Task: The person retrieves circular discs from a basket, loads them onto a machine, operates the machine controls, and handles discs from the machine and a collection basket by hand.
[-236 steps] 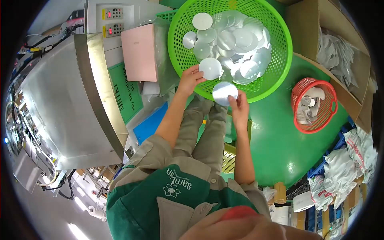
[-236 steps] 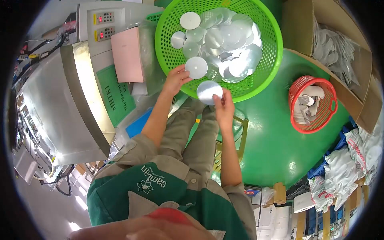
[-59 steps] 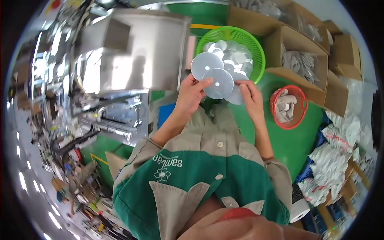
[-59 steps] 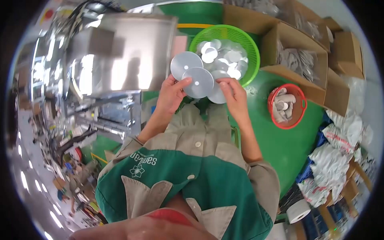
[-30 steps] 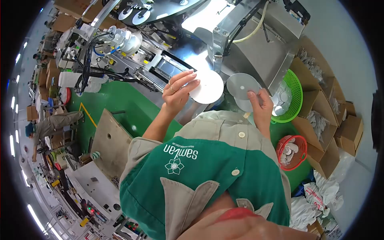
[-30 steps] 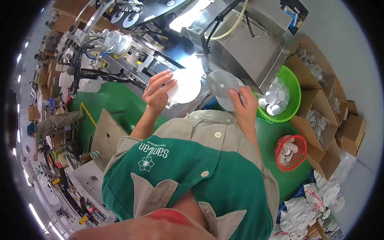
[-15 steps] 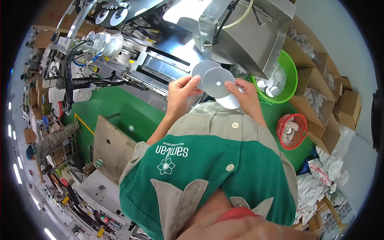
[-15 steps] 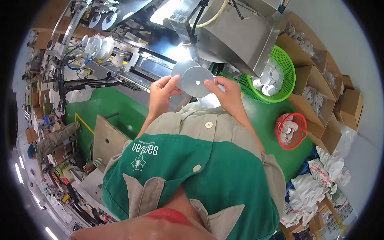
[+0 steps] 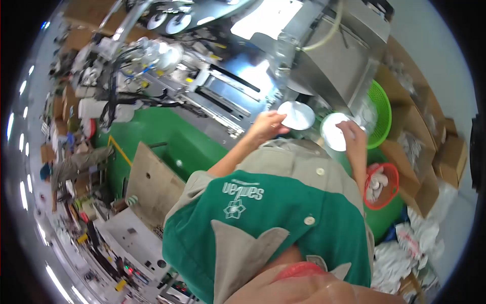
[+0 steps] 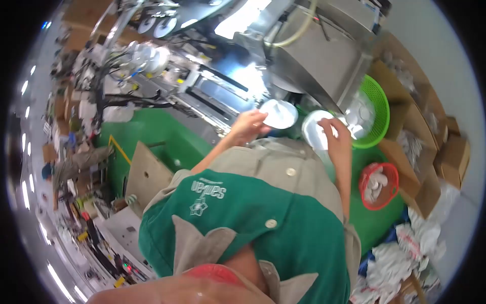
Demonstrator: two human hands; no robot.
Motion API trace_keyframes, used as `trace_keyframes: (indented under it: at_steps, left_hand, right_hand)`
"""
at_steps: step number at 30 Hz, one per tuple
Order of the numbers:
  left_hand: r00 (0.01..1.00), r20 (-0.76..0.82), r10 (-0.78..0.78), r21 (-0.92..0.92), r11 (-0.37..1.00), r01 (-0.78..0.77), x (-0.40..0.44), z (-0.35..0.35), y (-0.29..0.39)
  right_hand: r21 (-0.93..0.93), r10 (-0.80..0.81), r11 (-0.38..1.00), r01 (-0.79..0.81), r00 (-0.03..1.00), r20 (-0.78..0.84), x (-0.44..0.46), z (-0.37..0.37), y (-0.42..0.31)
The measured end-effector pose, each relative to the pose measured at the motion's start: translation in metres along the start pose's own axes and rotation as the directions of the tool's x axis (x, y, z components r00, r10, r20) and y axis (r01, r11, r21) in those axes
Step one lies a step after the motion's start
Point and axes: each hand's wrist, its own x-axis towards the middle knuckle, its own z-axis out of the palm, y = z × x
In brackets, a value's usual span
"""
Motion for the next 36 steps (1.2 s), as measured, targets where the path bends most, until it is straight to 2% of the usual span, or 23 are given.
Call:
trace_keyframes:
  at_steps: [2,6,8,9,10,12,13,15,16,17,18,19,20,21,22,23,25,27,28,31,32,34,36]
  left_hand:
    - [0.992,0.06,-0.113,-0.051,0.992,0.116,0.026,0.002,-0.021]
    - [0.953,-0.038,-0.299,-0.044,0.954,0.298,0.095,0.022,-0.067]
    - [0.89,0.073,-0.45,-0.065,0.888,0.455,0.14,0.033,-0.098]
    - [0.883,0.001,-0.47,0.013,0.883,0.47,0.145,0.053,-0.104]
    - [0.884,0.089,-0.46,0.155,0.883,0.443,0.167,0.054,-0.126]
    - [0.827,0.406,-0.388,0.485,0.859,0.165,0.094,0.129,-0.095]
    - [0.766,0.548,-0.337,0.556,0.831,-0.033,0.054,0.168,-0.078]
    - [0.39,0.556,-0.734,0.53,0.675,0.513,0.178,0.143,-0.158]
    - [0.522,0.433,-0.735,0.463,0.678,0.571,0.205,0.141,-0.182]
    - [0.805,0.256,-0.535,0.157,0.845,0.512,0.22,0.148,-0.217]
    - [0.796,0.504,-0.336,0.183,0.942,0.282,0.252,0.14,-0.247]
    - [0.935,0.271,-0.229,0.205,0.963,0.176,0.236,0.175,-0.233]
    - [0.952,0.231,-0.199,0.255,0.957,0.139,0.22,0.189,-0.215]
    - [0.968,0.052,-0.246,0.312,0.925,0.218,0.217,0.199,-0.209]
    - [0.938,0.206,-0.28,0.477,0.865,0.154,0.185,0.203,-0.176]
    - [0.932,0.256,-0.257,0.549,0.832,0.079,0.167,0.202,-0.171]
    - [0.809,0.479,-0.342,0.416,0.899,0.133,0.12,0.204,-0.135]
    - [0.673,0.699,-0.242,0.098,0.964,0.245,0.077,0.181,-0.099]
    - [0.749,0.641,-0.168,0.13,0.985,0.111,0.05,0.173,-0.077]
    - [0.924,0.366,0.112,0.322,0.916,-0.239,-0.018,0.143,-0.027]
    - [0.954,0.255,0.158,0.332,0.912,-0.24,-0.029,0.123,-0.021]
    - [0.966,0.034,0.258,0.261,0.931,-0.257,-0.056,0.089,-0.01]
    - [0.921,-0.097,0.377,0.097,0.925,-0.368,-0.087,0.055,0.001]
  right_hand:
    - [-0.081,0.034,0.996,-0.037,0.999,-0.042,-0.008,-0.021,0.003]
    - [0.001,0.029,1.0,-0.029,0.995,-0.091,-0.027,-0.033,0.014]
    - [0.139,0.03,0.99,-0.012,0.991,-0.13,-0.04,-0.035,0.026]
    - [0.185,0.058,0.982,-0.033,0.989,-0.133,-0.046,-0.037,0.031]
    - [0.161,0.022,0.987,0.007,0.985,-0.174,-0.054,-0.04,0.035]
    - [0.126,0.114,0.988,-0.086,0.967,-0.228,-0.076,-0.049,0.041]
    - [0.141,0.143,0.984,-0.107,0.95,-0.277,-0.09,-0.051,0.048]
    - [0.141,0.176,0.981,-0.132,0.911,-0.373,-0.11,-0.057,0.06]
    - [0.125,0.159,0.985,-0.118,0.901,-0.404,-0.115,-0.061,0.067]
    - [0.169,0.208,0.974,-0.153,0.899,-0.385,-0.125,-0.066,0.085]
    - [0.193,0.322,0.944,-0.269,0.881,-0.346,-0.13,-0.078,0.079]
    - [0.27,0.405,0.906,-0.325,0.848,-0.341,-0.13,-0.085,0.091]
    - [0.23,0.348,0.932,-0.28,0.869,-0.352,-0.136,-0.09,0.102]
    - [0.189,0.305,0.947,-0.259,0.909,-0.283,-0.136,-0.097,0.111]
    - [0.143,0.279,0.958,-0.249,0.925,-0.257,-0.132,-0.106,0.11]
    - [0.117,0.227,0.972,-0.206,0.951,-0.211,-0.125,-0.111,0.113]
    - [0.08,0.128,0.99,-0.116,0.977,-0.168,-0.112,-0.121,0.108]
    - [-0.019,-0.021,1.0,0.019,0.992,-0.125,-0.08,-0.106,0.098]
    - [-0.067,-0.098,0.994,0.092,0.99,-0.098,-0.062,-0.095,0.09]
    - [0.04,-0.154,0.988,0.15,0.978,0.143,-0.02,-0.047,0.046]
    - [0.071,-0.216,0.976,0.205,0.948,0.232,-0.011,-0.028,0.023]
    - [0.037,-0.334,0.935,0.353,0.839,0.428,0.005,0.007,-0.023]
    - [-0.046,-0.559,0.752,0.657,0.674,0.483,0.031,0.045,-0.063]
